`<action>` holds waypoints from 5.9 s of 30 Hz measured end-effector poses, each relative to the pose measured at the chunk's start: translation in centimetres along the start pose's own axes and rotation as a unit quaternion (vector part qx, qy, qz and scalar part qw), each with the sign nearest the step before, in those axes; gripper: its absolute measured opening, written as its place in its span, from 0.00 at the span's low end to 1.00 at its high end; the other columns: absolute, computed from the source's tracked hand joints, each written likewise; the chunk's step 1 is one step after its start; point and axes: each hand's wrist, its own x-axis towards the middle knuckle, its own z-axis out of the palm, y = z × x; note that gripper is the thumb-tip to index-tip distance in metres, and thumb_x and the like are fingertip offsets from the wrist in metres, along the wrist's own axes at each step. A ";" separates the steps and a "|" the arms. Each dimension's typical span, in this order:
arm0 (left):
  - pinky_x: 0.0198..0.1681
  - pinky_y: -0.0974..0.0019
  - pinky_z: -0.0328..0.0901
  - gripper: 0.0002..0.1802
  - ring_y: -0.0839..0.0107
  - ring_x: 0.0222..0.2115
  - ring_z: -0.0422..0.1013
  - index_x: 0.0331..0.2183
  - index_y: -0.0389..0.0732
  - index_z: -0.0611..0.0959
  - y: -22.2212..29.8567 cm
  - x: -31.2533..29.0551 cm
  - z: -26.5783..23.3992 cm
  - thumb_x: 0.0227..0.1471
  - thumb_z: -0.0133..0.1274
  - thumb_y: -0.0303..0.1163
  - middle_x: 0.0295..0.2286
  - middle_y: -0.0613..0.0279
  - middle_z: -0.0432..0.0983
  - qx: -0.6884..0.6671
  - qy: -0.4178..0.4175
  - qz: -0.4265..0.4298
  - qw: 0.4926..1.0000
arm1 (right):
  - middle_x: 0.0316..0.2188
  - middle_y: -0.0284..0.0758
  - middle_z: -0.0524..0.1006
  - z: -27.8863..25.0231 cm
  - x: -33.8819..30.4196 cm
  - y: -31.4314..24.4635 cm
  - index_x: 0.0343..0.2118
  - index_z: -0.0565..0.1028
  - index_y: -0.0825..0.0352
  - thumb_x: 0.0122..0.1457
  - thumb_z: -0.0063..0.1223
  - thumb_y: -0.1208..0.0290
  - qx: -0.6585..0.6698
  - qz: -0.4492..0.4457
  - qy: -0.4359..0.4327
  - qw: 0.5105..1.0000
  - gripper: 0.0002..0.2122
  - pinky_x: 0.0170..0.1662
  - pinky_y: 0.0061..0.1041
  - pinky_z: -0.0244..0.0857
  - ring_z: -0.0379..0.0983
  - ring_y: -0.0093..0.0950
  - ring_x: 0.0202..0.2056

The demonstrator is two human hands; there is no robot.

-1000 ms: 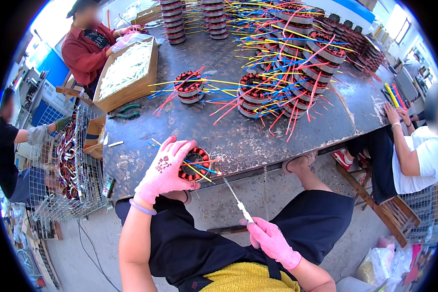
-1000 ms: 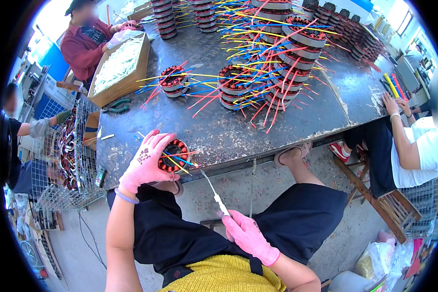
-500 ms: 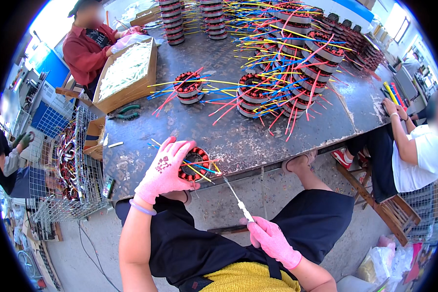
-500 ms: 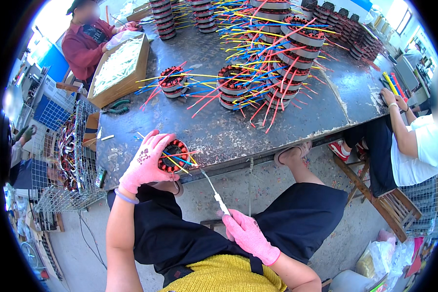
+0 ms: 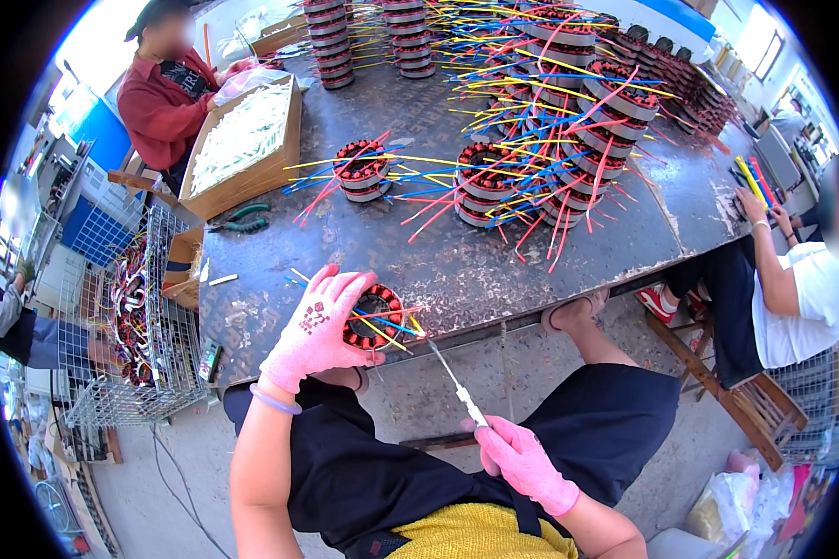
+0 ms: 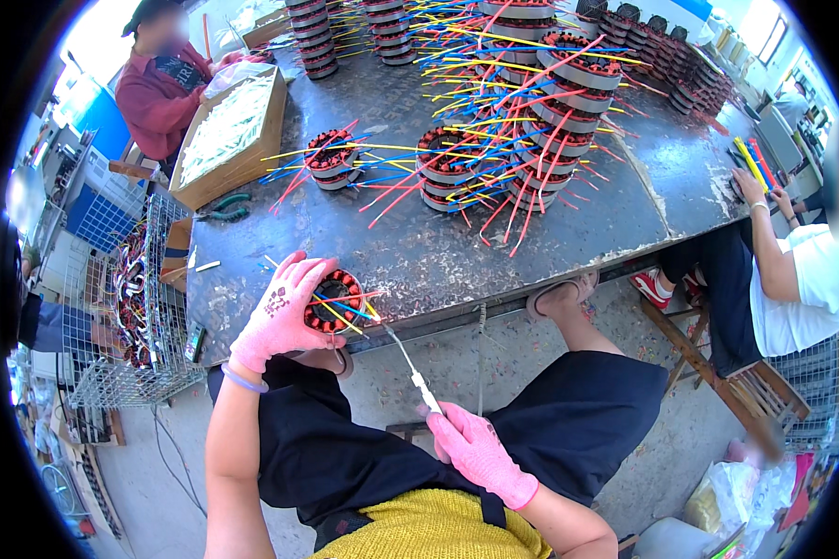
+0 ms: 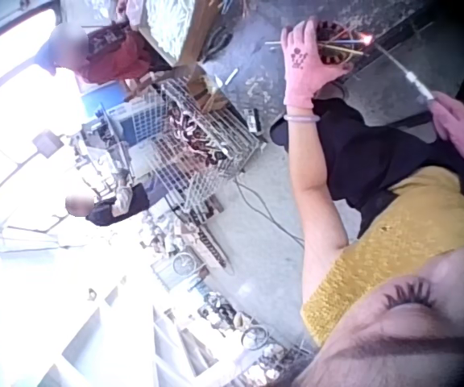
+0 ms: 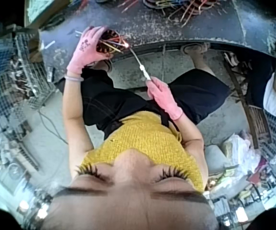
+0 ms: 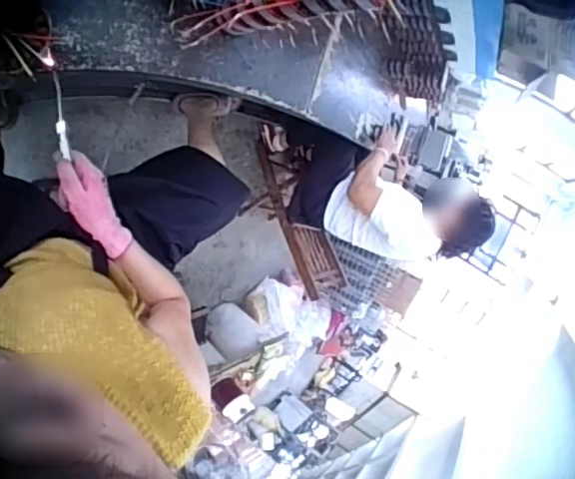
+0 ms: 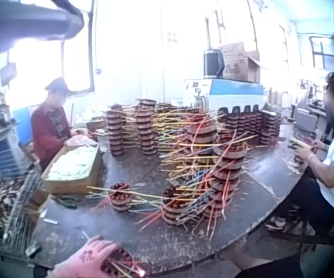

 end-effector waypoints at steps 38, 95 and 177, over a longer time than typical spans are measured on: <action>0.68 0.47 0.47 0.57 0.50 0.58 0.63 0.59 0.39 0.68 0.6 0.0 -0.3 0.28 0.73 0.52 0.53 0.51 0.69 -0.002 0.001 -0.010 1.000 | 0.20 0.27 0.68 0.3 -0.3 -0.5 0.51 0.74 0.70 0.69 0.44 0.65 0.053 0.032 0.007 0.998 0.16 0.28 0.21 0.61 0.64 0.16 0.22; 0.68 0.46 0.46 0.55 0.56 0.58 0.63 0.58 0.42 0.72 0.3 0.6 -0.8 0.25 0.73 0.46 0.52 0.54 0.70 -0.023 -0.009 0.012 1.000 | 0.17 0.23 0.67 -1.3 0.6 0.1 0.51 0.75 0.69 0.69 0.45 0.63 0.081 0.024 0.013 0.996 0.16 0.26 0.16 0.57 0.62 0.12 0.21; 0.69 0.47 0.46 0.49 0.54 0.61 0.59 0.55 0.45 0.75 0.9 0.9 -1.0 0.26 0.73 0.44 0.54 0.58 0.70 0.011 -0.022 -0.008 1.000 | 0.20 0.27 0.70 -0.8 0.7 0.6 0.51 0.75 0.69 0.70 0.42 0.60 0.094 0.017 -0.005 0.995 0.18 0.27 0.20 0.59 0.64 0.15 0.21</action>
